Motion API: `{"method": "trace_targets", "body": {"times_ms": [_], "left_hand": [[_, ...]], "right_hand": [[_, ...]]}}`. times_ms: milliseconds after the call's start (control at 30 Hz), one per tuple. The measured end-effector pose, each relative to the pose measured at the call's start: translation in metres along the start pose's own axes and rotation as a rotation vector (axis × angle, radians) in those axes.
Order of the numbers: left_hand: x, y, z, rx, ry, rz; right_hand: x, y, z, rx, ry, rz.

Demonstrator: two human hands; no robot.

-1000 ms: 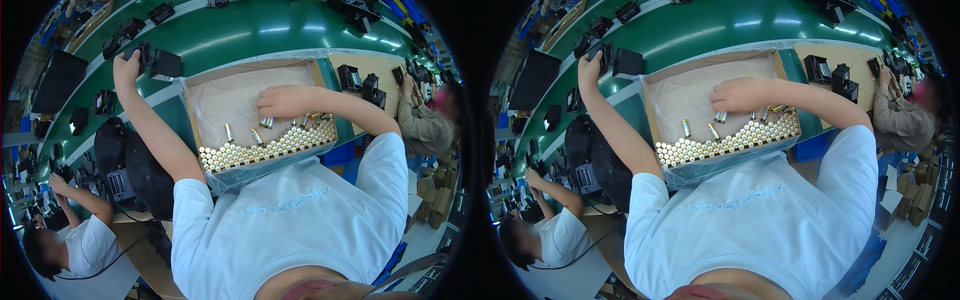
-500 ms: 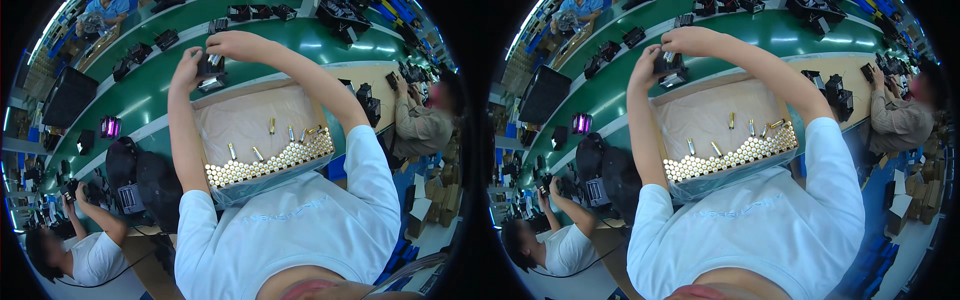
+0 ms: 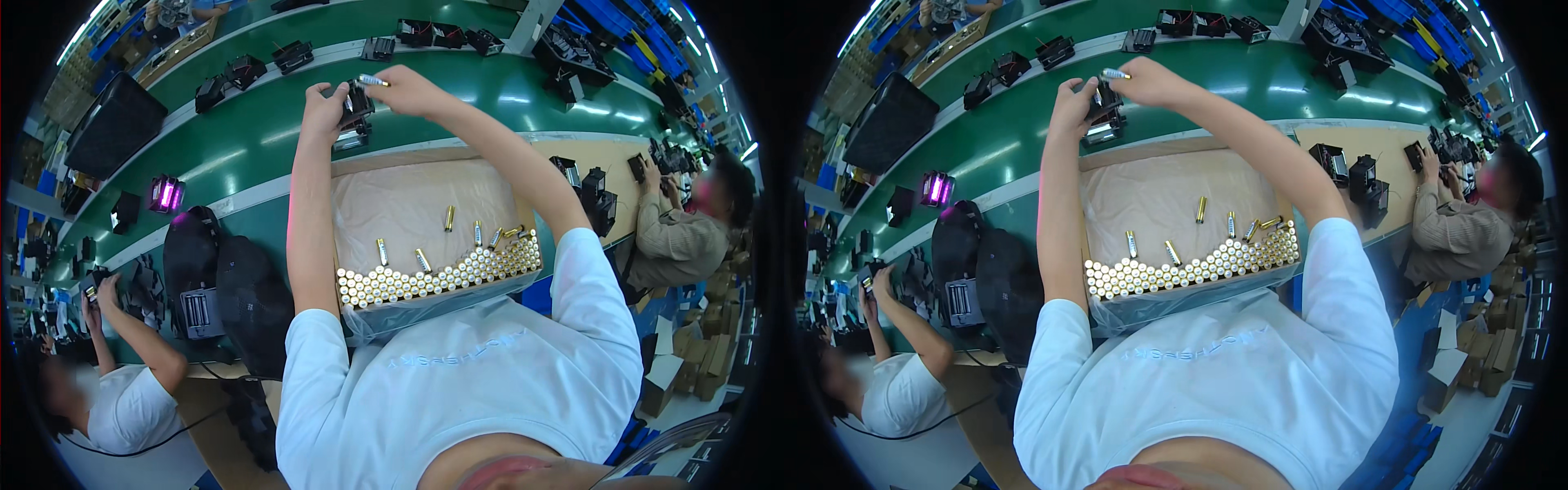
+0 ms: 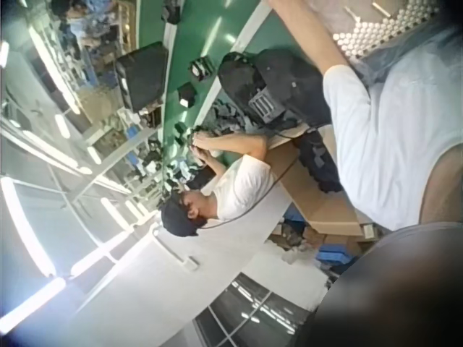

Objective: Assembling small metallic cylinders into handheld devices on a production line.

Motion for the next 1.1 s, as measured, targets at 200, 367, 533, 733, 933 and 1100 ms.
{"method": "trace_targets", "body": {"times_ms": [200, 367, 533, 733, 933, 1100], "left_hand": [[0.003, -0.004, 0.007, 0.04, -0.084, -0.106], [-0.003, -0.006, -0.002, -0.08, 0.0, -0.028], [0.001, -0.001, -0.001, -0.131, 0.044, 0.014], [0.001, -0.001, -0.002, -0.111, 0.049, -0.003], [-0.009, -0.006, -0.006, 0.008, 0.079, -0.033], [-0.007, -0.005, -0.009, 0.032, 0.122, -0.015]], "right_hand": [[-0.011, 0.02, -0.015, -0.32, -0.033, 0.164], [0.0, 0.019, -0.02, -0.511, -0.033, 0.128], [0.013, 0.013, -0.017, -0.4, 0.02, 0.082], [0.022, -0.003, 0.001, -0.13, -0.001, 0.073], [0.041, -0.014, 0.011, -0.141, 0.179, -0.064], [0.053, -0.005, 0.002, -0.218, 0.266, -0.097]]}}
Point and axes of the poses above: each hand's wrist, its own x-axis towards the middle knuckle, its own z-axis out of the back of the hand, y = z × x, the point moved 7 cm from there along x, towards the middle knuckle, and after that the axes turned 11 degrees about z, right-handed, at the moved point
